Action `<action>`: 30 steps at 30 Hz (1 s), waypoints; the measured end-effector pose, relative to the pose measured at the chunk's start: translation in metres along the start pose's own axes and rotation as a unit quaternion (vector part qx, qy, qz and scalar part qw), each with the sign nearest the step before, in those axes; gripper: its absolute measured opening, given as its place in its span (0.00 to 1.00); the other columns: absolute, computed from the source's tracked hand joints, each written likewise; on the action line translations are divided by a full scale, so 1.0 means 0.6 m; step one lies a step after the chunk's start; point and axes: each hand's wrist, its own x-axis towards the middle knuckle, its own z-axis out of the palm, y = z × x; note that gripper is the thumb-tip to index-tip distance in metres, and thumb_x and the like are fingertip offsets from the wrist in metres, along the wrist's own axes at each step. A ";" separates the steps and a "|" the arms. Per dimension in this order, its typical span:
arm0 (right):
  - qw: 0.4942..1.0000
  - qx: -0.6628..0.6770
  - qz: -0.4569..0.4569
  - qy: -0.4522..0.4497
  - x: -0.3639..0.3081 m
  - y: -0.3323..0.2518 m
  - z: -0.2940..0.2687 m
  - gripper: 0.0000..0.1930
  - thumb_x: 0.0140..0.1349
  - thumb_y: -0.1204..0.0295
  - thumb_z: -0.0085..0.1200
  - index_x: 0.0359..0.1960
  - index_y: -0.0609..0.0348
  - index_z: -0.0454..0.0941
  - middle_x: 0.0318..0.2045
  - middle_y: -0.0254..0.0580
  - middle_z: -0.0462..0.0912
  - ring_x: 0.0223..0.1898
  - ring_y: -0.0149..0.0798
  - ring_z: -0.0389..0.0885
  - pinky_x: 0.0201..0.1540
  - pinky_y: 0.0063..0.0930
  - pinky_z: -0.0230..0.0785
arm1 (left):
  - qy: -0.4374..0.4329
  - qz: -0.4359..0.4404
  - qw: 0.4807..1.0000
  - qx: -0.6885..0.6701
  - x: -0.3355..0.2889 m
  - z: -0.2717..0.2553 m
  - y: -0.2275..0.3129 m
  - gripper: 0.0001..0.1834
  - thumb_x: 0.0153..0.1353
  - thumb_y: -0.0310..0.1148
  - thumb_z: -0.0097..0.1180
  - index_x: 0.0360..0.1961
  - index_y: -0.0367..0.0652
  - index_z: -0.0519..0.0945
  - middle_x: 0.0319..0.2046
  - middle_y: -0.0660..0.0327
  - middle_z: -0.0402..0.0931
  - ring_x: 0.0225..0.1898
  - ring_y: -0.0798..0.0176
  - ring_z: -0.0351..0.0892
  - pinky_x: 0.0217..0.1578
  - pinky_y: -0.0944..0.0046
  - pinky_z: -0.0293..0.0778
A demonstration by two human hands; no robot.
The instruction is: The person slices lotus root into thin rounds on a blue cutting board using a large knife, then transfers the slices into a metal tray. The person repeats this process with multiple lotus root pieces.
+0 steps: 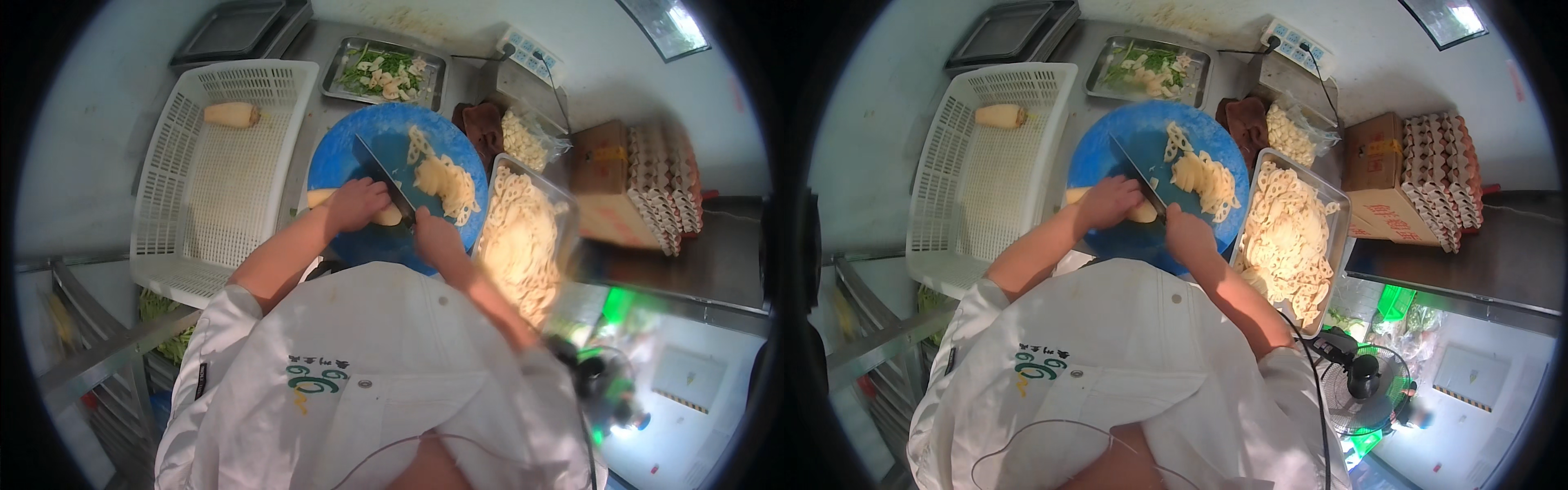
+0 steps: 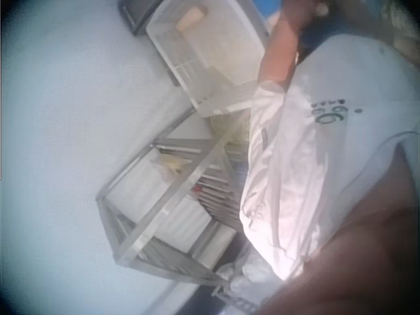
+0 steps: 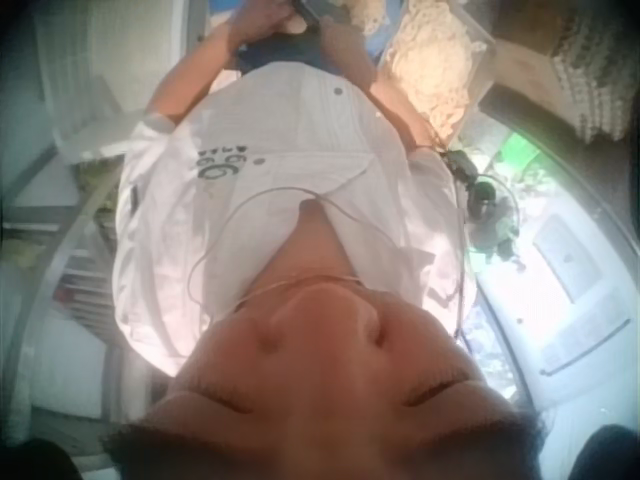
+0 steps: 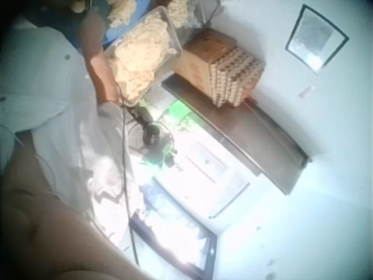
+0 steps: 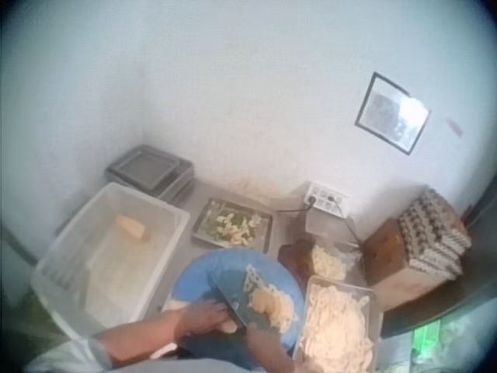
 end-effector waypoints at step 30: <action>0.999 0.026 0.019 0.013 -0.016 -0.025 -0.003 0.07 0.66 0.72 0.47 0.42 0.61 0.70 0.29 0.61 0.84 0.36 0.65 0.85 0.39 0.56 0.76 | 0.037 -0.001 0.996 -0.082 -0.014 -0.003 -0.009 0.08 0.48 0.28 0.62 0.32 0.46 0.79 0.41 0.60 0.76 0.43 0.51 0.75 0.44 0.53 0.73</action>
